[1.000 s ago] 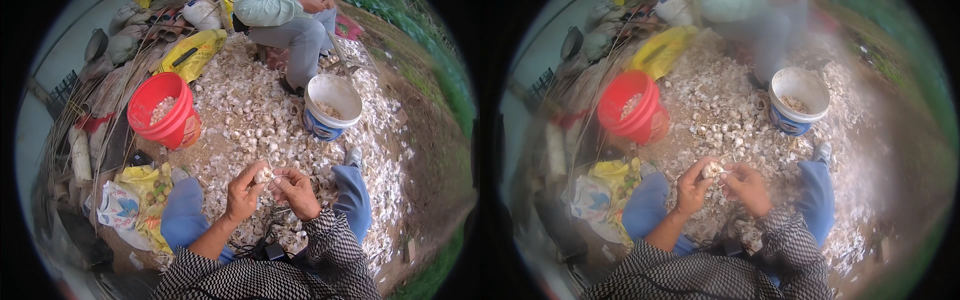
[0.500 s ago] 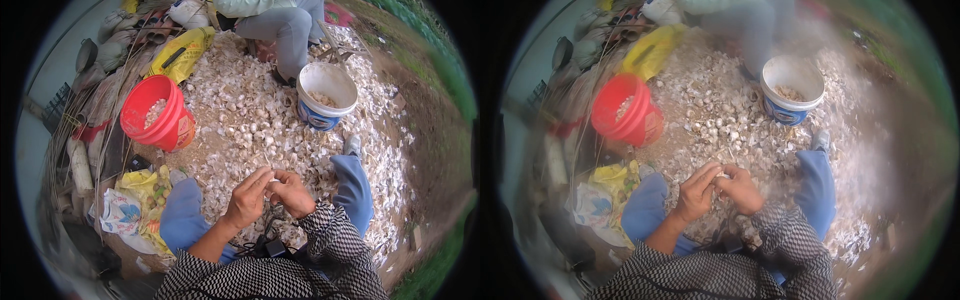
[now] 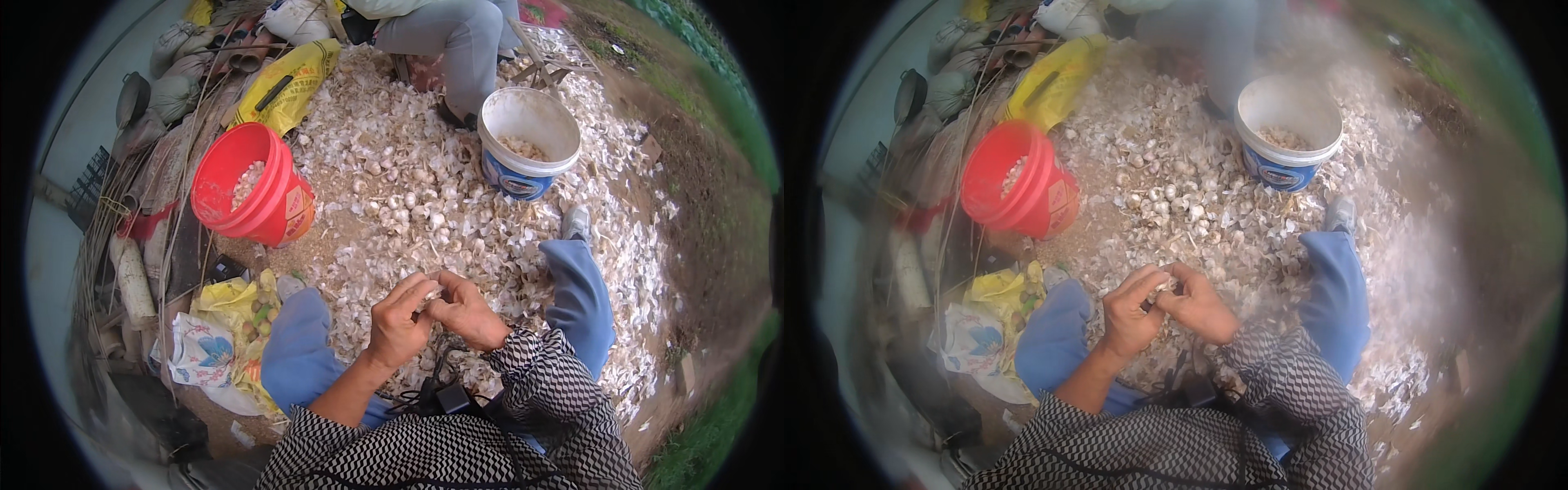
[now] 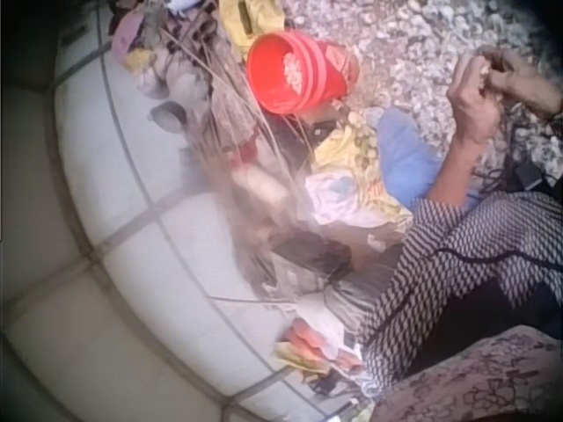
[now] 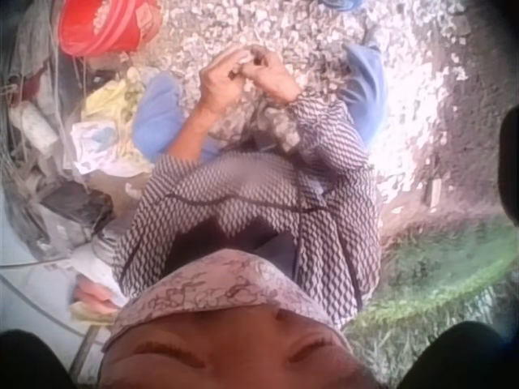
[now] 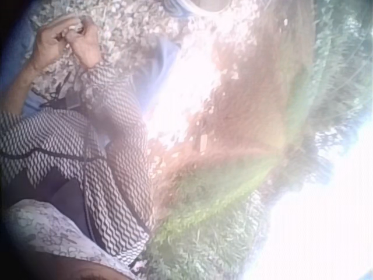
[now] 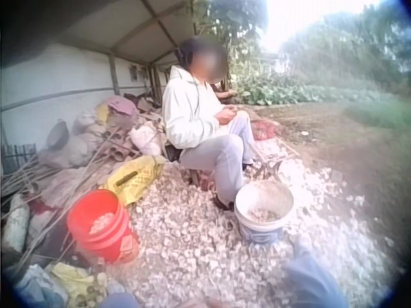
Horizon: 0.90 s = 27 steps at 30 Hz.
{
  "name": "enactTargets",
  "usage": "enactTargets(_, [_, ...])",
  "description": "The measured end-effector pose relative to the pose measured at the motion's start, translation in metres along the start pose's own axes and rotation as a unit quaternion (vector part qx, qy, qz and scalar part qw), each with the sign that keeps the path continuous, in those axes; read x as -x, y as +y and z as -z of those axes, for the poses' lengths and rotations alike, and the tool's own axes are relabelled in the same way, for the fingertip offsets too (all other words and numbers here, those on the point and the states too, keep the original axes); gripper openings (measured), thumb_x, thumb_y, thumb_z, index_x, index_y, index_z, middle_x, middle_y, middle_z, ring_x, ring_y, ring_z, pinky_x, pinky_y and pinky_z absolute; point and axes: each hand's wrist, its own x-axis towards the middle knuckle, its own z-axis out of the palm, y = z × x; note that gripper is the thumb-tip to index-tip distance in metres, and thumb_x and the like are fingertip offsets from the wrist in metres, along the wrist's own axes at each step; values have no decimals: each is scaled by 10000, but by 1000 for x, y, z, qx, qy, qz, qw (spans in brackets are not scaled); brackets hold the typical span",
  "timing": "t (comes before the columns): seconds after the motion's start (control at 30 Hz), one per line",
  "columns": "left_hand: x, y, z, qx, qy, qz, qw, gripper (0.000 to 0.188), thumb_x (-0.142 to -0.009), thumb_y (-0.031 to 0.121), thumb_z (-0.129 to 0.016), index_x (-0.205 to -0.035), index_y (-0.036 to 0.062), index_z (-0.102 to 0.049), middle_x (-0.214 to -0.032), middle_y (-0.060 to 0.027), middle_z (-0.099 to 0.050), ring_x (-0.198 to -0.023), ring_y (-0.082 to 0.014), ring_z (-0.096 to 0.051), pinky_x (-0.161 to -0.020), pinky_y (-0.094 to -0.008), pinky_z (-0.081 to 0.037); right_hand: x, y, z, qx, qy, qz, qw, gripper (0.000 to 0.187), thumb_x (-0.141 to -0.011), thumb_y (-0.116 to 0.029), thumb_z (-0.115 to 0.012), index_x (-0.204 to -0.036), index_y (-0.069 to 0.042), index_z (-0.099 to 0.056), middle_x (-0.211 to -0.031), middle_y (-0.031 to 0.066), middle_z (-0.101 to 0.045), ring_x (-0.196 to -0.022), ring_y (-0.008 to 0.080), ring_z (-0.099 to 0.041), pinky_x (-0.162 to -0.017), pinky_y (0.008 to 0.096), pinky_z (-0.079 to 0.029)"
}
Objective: The person sits on the ground and peels garlic cloves by hand, removing the outer skins and placing the peeled cloves into a red bucket. A second person works nearby in the same manner.
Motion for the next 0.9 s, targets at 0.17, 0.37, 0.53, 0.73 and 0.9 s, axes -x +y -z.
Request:
enactTargets(0.17, [0,0,-2,-4,-5,-37,999,329,-646,-97,-604,-962,-6,-615,-994,-141,-619,-796,-199,-631,-598,-255,-489,1,-5,-1,22,12,26,999,382,-735,-101,-551,-1056,91,-473,-796,93,-557,-652,110,-525,-545,246,-429])
enactTargets(0.37, [0,-3,7,136,-121,93,979,319,-695,-116,-577,-1002,-33,-594,-1010,-100,-610,-786,-105,-597,-598,-205,-479,0,14,1,145,48,30,988,347,-721,-60,-540,-1044,57,-491,-770,91,-572,-651,139,-550,-561,263,-445])
enactTargets(0.53, [-4,-14,13,369,-116,217,896,354,-790,-69,-552,-1140,-42,-513,-913,-71,-595,-647,-67,-554,-533,-188,-467,3,-12,4,-61,21,-67,996,345,-715,-27,-517,-1053,42,-514,-767,82,-577,-631,124,-535,-548,253,-438])
enactTargets(0.73, [-2,-26,6,234,-81,139,959,352,-794,-41,-564,-1142,-50,-516,-820,-41,-585,-605,-38,-501,-495,-182,-415,-1,-6,8,94,41,78,992,326,-797,-179,-644,-1008,46,-539,-824,89,-605,-666,167,-585,-569,274,-468])
enactTargets(0.9, [1,-14,7,178,-91,184,962,356,-766,-21,-577,-1122,-12,-562,-725,-12,-574,-527,-8,-423,-439,-186,-336,7,-9,1,313,66,193,928,222,-856,-138,-546,-985,41,-523,-717,108,-569,-631,178,-562,-577,300,-456])
